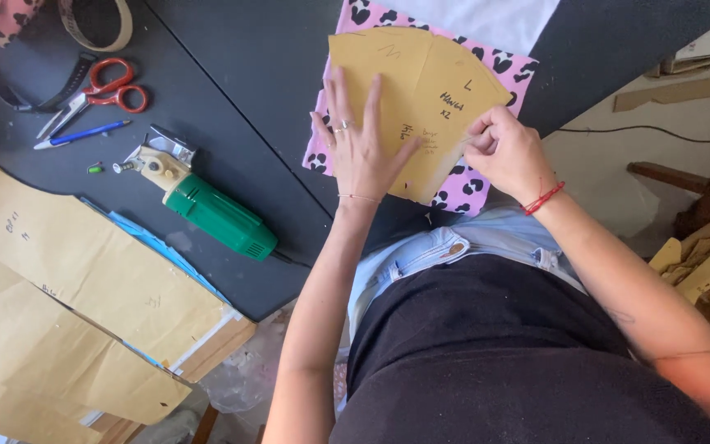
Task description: Organizing paper patterns and positioning them on fabric for cutting
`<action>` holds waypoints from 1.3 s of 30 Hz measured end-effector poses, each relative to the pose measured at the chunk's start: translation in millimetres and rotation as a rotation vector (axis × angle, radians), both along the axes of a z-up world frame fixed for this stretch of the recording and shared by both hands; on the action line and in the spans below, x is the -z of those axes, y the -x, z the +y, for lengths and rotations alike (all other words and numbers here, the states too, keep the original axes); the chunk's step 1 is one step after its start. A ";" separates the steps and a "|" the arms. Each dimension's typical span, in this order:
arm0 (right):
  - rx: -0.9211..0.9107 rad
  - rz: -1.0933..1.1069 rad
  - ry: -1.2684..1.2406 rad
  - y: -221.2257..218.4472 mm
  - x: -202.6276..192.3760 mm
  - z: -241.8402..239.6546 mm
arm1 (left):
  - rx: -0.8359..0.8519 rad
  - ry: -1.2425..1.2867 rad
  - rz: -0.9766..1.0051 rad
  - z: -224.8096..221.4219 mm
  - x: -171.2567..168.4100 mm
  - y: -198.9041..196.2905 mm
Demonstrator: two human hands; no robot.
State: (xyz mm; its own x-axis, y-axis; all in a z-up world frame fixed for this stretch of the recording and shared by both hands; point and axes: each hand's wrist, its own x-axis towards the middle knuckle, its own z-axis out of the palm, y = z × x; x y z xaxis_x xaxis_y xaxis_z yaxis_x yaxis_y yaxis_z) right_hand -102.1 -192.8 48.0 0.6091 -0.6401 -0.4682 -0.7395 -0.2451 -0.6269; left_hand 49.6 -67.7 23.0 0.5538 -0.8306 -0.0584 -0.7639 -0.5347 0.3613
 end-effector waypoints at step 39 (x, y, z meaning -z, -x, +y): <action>0.155 -0.298 -0.287 -40.8 -55.7 -64.4 | 0.051 -0.008 0.010 -11.3 -7.2 -5.3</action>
State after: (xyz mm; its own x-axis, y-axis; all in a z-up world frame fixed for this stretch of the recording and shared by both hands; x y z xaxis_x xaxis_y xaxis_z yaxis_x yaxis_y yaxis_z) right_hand -61.4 -257.1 103.7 0.6514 -0.6041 -0.4590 -0.5306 0.0697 -0.8447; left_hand 54.9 -79.0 30.3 0.5103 -0.8571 -0.0706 -0.7863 -0.4982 0.3653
